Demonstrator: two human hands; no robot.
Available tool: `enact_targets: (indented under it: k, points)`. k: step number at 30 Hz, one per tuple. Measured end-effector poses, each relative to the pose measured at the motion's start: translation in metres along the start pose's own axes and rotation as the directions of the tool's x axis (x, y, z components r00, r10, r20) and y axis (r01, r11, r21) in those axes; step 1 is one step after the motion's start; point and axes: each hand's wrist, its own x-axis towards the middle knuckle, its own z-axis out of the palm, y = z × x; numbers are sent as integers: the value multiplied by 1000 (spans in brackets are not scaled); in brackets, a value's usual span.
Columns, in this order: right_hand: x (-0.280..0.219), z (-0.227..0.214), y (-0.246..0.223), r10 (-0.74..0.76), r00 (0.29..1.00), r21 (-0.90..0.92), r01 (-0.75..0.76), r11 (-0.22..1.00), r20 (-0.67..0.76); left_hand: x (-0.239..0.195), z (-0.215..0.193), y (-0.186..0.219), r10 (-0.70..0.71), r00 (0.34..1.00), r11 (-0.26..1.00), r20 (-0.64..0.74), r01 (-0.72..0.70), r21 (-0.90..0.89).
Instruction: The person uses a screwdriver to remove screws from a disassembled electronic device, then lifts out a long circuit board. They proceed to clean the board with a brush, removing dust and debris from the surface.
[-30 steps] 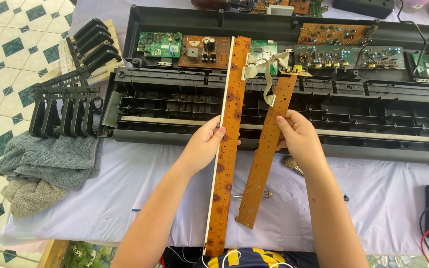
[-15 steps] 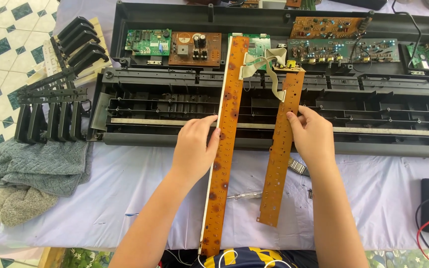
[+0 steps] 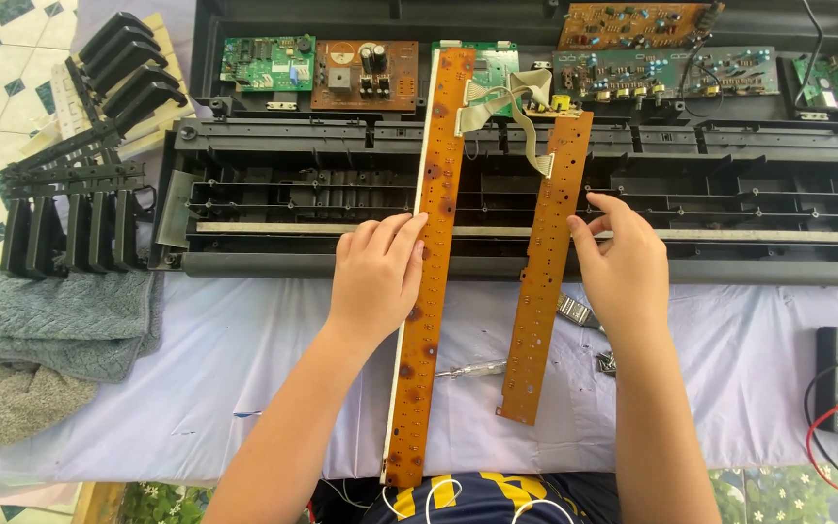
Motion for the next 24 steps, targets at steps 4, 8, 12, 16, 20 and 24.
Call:
enact_targets:
  k: [4,8,12,16,20,24]
  points:
    - [-20,-25,7,7,1000,-49,-6,999,23,0,1,-2,9,1000,1000,6,-9,5]
    - [-34,-56,3,329,875,-344,-205,916,354,3,-7,4,26,998,1000,-64,-26,6]
    - [-54,-63,24,280,844,-440,-59,896,457,4,-11,7,1,996,1000,-90,-3,-24]
    - [-62,-53,48,215,833,-456,50,888,510,5,-12,5,13,994,1000,-104,-13,-3]
    - [-60,-47,57,230,827,-496,67,866,513,5,-18,2,86,983,989,-161,-64,135]
    - [-55,-48,51,269,804,-512,51,858,530,4,-15,-5,70,983,991,-171,-50,120]
